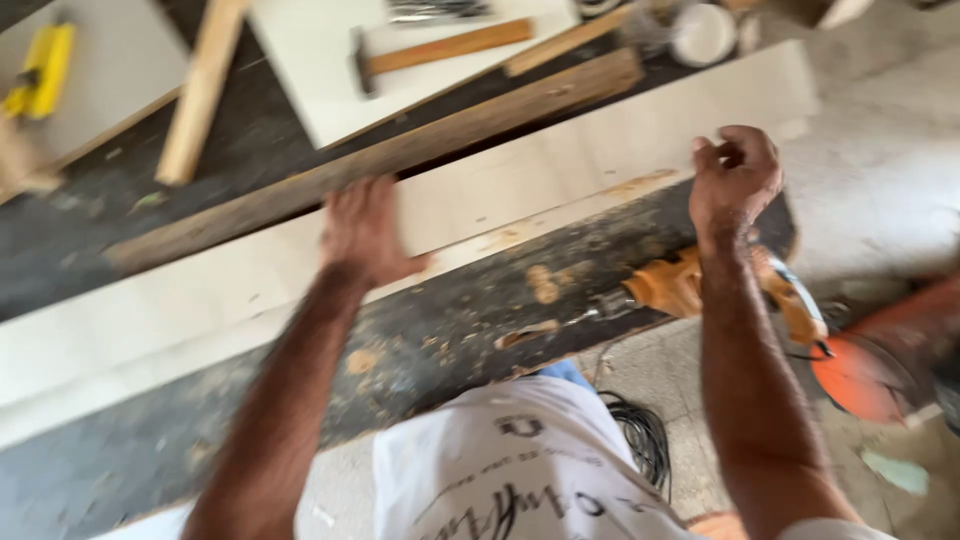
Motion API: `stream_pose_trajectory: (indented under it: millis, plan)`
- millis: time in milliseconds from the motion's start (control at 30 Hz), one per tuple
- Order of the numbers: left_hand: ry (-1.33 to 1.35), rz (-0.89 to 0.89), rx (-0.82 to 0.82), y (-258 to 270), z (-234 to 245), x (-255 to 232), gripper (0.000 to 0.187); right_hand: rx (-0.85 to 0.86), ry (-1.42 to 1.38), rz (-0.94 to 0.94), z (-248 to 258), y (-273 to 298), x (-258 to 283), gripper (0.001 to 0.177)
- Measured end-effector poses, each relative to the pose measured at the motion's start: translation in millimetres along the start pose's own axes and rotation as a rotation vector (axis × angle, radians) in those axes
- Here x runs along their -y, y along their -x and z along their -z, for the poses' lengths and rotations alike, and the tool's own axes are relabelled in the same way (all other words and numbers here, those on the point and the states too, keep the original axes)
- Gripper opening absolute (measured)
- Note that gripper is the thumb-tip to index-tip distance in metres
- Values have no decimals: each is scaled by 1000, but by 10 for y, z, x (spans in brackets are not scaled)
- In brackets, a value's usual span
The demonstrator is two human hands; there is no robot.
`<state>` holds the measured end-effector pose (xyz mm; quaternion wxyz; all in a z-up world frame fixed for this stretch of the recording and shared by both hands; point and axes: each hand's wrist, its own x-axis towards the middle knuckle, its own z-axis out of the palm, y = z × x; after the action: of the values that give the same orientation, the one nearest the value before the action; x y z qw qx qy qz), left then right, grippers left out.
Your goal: Drilling holes into a long wooden board using a power drill on a workbench
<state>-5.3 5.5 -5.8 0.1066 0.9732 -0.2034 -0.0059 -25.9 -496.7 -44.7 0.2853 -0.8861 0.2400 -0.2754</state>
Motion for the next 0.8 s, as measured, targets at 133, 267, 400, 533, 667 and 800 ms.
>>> stream_pose_trajectory:
  millis: [133,267,400,533,667,800]
  plan:
    - [53,-12,55,-5,19,5,119,550,-150,198,-42,565,1646,29]
    - [31,-38,-111,94,-395,79,130,899,185,381,-768,748,1361,49]
    - [-14,15,248,-31,-432,129,138,1184,371,256,-470,593,2095,55]
    - [-10,49,306,-98,349,-70,129,1183,683,284,-479,574,2380,60]
    - [43,15,238,-57,180,-26,123,1248,571,162,-501,580,2403,54]
    - [25,-30,187,-88,99,18,122,1208,624,105,-577,615,2381,57]
